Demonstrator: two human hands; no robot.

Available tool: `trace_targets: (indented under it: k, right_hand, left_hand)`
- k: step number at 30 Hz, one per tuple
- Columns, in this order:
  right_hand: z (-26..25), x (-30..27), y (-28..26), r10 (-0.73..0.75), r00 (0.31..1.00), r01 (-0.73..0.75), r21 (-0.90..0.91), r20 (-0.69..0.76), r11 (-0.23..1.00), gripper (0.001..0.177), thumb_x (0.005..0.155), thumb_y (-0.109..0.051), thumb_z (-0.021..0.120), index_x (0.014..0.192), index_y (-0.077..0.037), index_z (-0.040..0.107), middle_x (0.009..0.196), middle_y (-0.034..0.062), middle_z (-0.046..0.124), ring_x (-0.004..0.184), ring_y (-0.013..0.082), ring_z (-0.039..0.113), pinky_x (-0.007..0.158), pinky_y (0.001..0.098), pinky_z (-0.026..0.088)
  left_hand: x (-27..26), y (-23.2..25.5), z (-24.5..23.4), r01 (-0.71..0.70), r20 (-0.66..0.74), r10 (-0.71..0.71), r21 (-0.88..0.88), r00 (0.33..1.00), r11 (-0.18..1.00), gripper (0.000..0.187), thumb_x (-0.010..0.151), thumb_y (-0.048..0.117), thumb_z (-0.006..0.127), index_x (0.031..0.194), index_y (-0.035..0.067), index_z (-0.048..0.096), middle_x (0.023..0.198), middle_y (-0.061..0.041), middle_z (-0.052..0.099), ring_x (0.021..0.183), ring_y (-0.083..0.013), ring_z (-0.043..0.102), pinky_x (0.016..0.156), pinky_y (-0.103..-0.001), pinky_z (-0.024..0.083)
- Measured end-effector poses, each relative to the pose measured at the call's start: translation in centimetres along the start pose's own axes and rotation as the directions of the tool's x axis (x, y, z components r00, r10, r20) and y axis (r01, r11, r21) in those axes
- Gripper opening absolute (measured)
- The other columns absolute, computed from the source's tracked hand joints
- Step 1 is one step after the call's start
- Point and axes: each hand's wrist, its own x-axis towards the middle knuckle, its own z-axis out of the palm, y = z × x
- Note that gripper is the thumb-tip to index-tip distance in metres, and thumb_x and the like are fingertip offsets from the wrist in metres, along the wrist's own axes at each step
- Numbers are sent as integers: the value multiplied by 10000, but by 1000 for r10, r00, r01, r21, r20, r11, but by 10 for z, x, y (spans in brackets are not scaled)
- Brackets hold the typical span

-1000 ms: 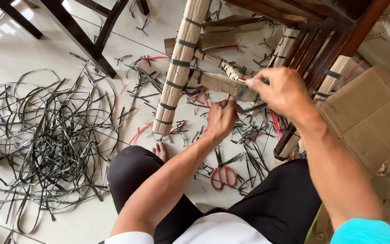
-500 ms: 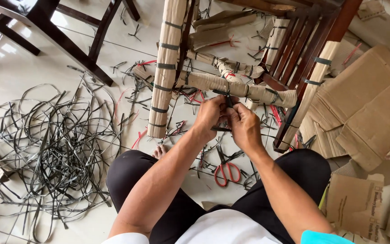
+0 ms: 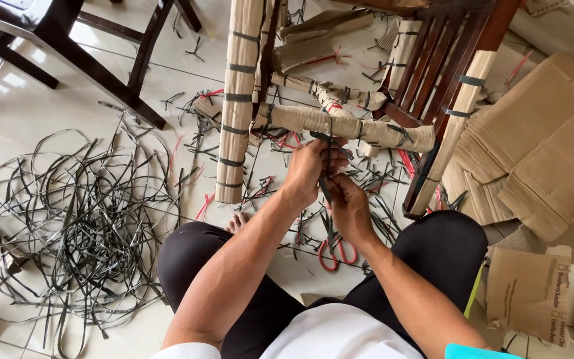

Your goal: Wrapping a wooden chair backrest with protective cardboard and securing it with plastic cable ties.

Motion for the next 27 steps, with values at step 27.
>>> trace_targets:
  k: [27]
  right_hand:
    - [-86, -8, -6, -110, 975, 152, 218, -195, 964, 529, 1022, -403, 584, 1367, -7, 516, 994, 148, 689, 840, 163, 648, 695, 253, 527]
  left_hand:
    - [-14, -32, 30, -289, 273, 185, 412, 944, 864, 189, 950, 223, 715, 1018, 60, 780, 817, -84, 772, 807, -122, 675, 791, -267, 529]
